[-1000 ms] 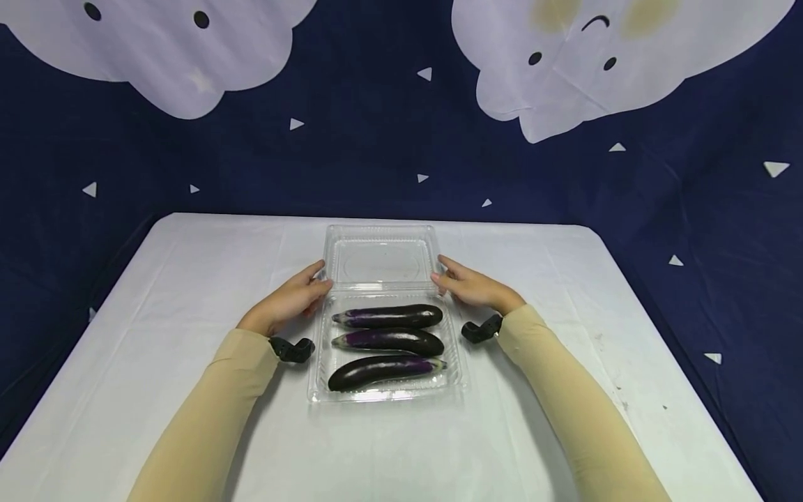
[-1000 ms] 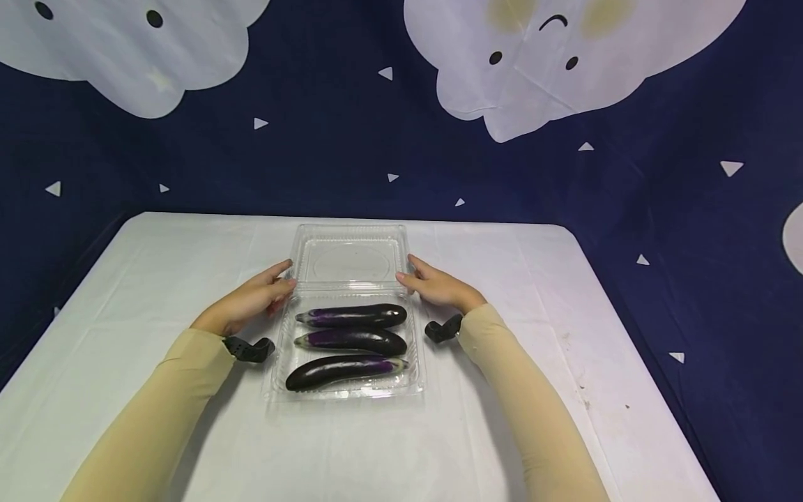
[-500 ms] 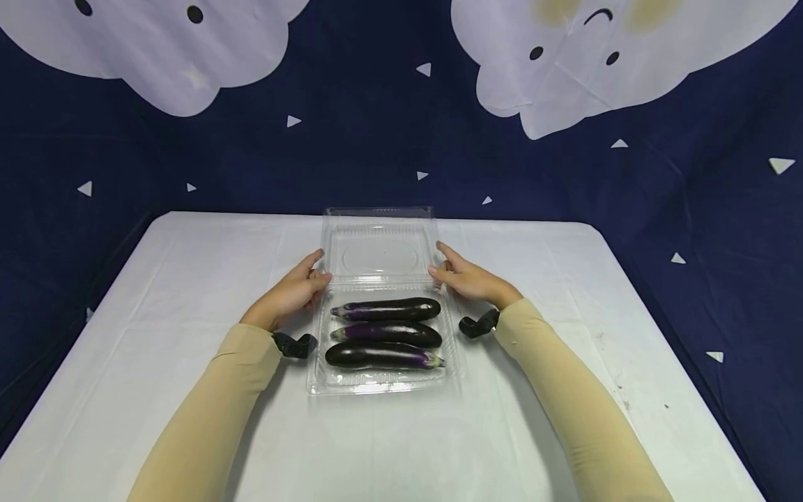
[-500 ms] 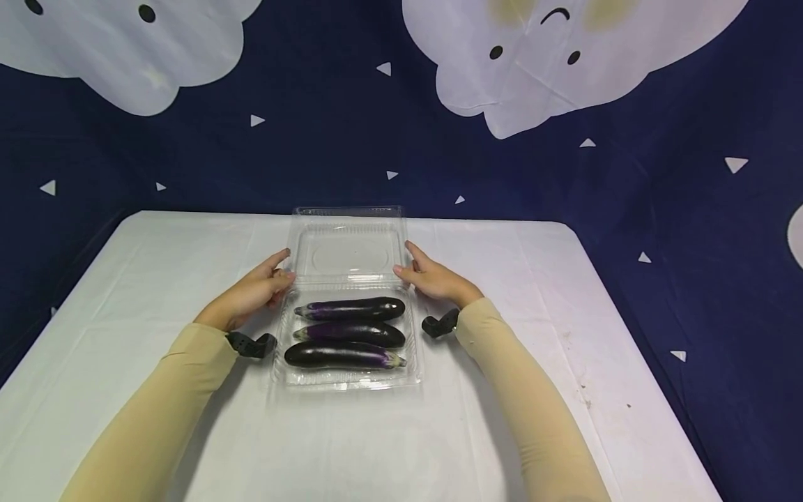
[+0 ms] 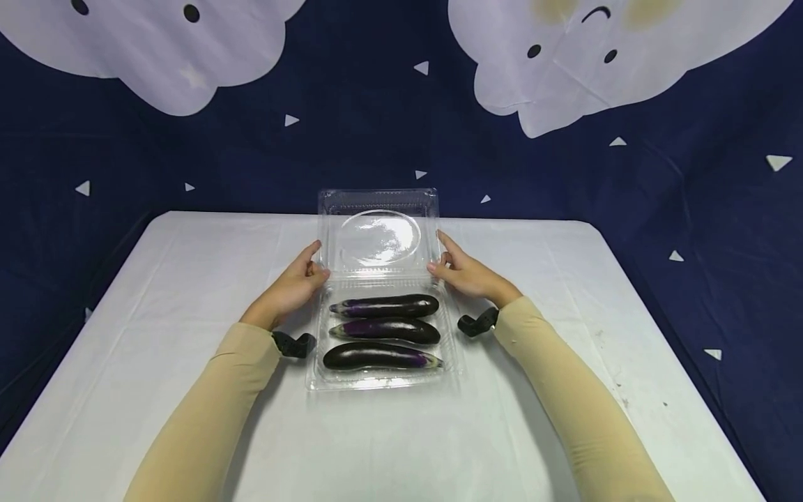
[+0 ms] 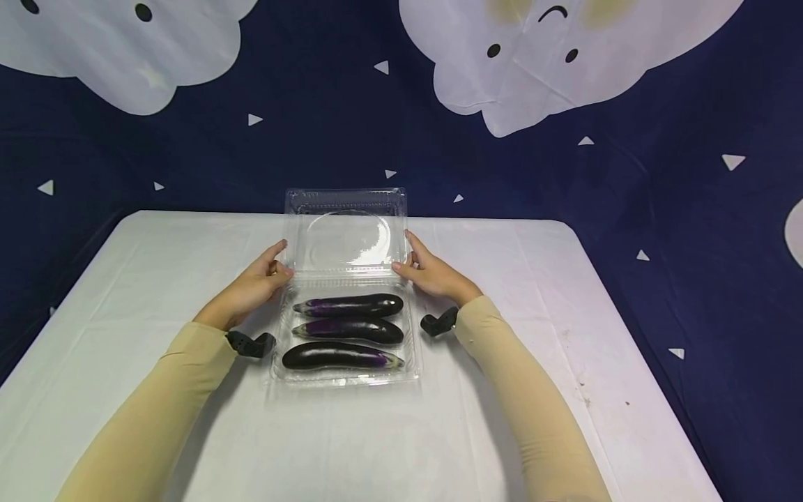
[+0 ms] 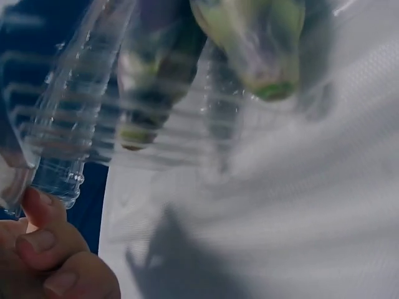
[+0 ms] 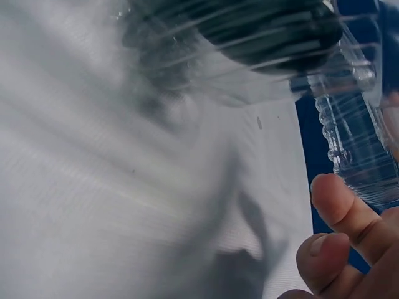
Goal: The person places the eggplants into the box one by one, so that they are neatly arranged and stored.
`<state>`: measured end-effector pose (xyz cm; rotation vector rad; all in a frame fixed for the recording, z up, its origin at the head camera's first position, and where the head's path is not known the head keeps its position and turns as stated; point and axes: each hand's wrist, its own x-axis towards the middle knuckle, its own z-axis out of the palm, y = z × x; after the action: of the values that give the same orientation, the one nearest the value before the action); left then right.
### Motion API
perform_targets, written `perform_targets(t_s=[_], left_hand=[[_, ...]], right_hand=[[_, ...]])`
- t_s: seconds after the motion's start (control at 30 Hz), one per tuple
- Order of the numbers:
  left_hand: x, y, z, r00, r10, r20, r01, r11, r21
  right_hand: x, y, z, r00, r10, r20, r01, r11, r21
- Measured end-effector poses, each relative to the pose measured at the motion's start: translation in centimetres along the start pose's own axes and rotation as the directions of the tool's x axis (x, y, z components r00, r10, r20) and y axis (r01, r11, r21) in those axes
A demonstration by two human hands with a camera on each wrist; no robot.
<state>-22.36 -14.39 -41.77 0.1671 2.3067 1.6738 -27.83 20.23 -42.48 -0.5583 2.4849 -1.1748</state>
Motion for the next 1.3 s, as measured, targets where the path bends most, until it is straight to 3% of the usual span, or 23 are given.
perform_targets(t_s=[0.23,0.57,0.83,1.0,1.3], left_hand=[[0.1,0.0,0.0,0.998,0.047,-0.051,-0.045,0.998,0.037],[-0.8,0.7,-0.6,0.998,0.009,-0.066,-0.003,0.996,0.086],[-1.7,1.4,-0.8,0.997,-0.018,-0.080,0.019,1.000,0.015],[-2.4,2.1,-1.0,0.998,-0.038,-0.055,0.037,0.999,-0.014],[-3.2,2.7,-0.9,0.998,-0.023,-0.066,0.021,0.999,-0.026]], right_hand=[[0.3,-0.2,-0.1,0.997,-0.056,-0.048,0.057,0.998,0.012],[-0.5,-0.6,-0.5,0.994,-0.079,-0.077,0.080,0.997,0.007],[-1.2,-1.2,-0.7,0.991,-0.107,-0.077,0.106,0.994,-0.008],[-2.3,-1.7,-1.0,0.994,-0.097,-0.057,0.097,0.995,0.004],[-3.8,-2.0,-1.1,0.990,-0.140,-0.033,0.142,0.989,0.052]])
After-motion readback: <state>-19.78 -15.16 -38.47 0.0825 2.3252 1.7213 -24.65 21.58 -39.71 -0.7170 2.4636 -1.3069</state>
